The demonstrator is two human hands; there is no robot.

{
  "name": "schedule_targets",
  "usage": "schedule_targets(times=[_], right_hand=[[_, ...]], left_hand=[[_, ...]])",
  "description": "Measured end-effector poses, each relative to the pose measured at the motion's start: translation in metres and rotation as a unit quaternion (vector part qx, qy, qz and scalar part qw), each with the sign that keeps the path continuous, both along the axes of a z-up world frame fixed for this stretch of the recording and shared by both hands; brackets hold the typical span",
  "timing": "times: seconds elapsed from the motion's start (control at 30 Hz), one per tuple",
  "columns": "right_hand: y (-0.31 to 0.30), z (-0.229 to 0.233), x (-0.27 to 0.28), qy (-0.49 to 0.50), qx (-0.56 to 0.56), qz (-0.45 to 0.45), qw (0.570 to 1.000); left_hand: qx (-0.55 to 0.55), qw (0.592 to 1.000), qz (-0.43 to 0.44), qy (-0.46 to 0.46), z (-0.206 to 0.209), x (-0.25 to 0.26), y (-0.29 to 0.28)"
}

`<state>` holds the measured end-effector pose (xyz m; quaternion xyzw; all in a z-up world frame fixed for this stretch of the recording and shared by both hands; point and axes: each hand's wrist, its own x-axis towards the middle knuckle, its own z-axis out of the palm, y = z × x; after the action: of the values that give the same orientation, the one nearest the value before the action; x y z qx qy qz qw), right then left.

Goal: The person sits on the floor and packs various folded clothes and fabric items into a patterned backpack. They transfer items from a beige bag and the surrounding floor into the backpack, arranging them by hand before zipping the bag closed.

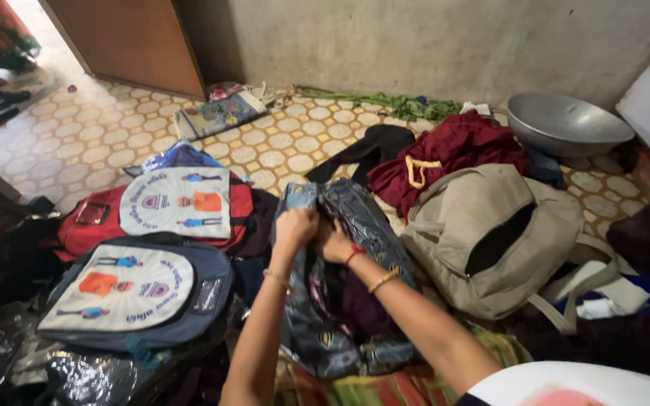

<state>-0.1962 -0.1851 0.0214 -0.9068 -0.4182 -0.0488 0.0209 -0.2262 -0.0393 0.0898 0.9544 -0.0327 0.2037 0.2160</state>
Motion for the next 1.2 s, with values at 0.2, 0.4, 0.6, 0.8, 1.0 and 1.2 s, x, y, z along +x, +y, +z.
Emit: schedule_targets(times=[0.2, 0.4, 0.6, 0.8, 1.0, 1.2], right_hand=[[0.025, -0.014, 0.013, -0.052, 0.111, -0.043, 0.992], [0.038, -0.017, 0.014, -0.039, 0.325, -0.138, 0.935], [-0.016, -0.002, -0.032, 0.013, 0.133, -0.125, 0.983], [-0.067, 0.109, -0.072, -0.083, 0.243, -0.212, 0.943], [-0.066, 0.073, -0.012, -0.046, 0.209, -0.289, 0.933], [-0.042, 0.014, 0.013, -0.034, 0.211, -0.272, 0.938]], left_hand=[[-0.026, 0.994, -0.096, 0.042, -0.031, 0.013, -0.024], [-0.064, 0.997, 0.045, 0.016, -0.029, 0.003, -0.045], [-0.136, 0.989, 0.064, 0.013, -0.045, -0.001, -0.048], [-0.094, 0.993, 0.069, 0.009, -0.062, 0.008, -0.049], [-0.047, 0.997, 0.066, -0.018, -0.070, 0.003, -0.054], [-0.031, 0.995, 0.082, -0.045, -0.085, 0.011, -0.053]])
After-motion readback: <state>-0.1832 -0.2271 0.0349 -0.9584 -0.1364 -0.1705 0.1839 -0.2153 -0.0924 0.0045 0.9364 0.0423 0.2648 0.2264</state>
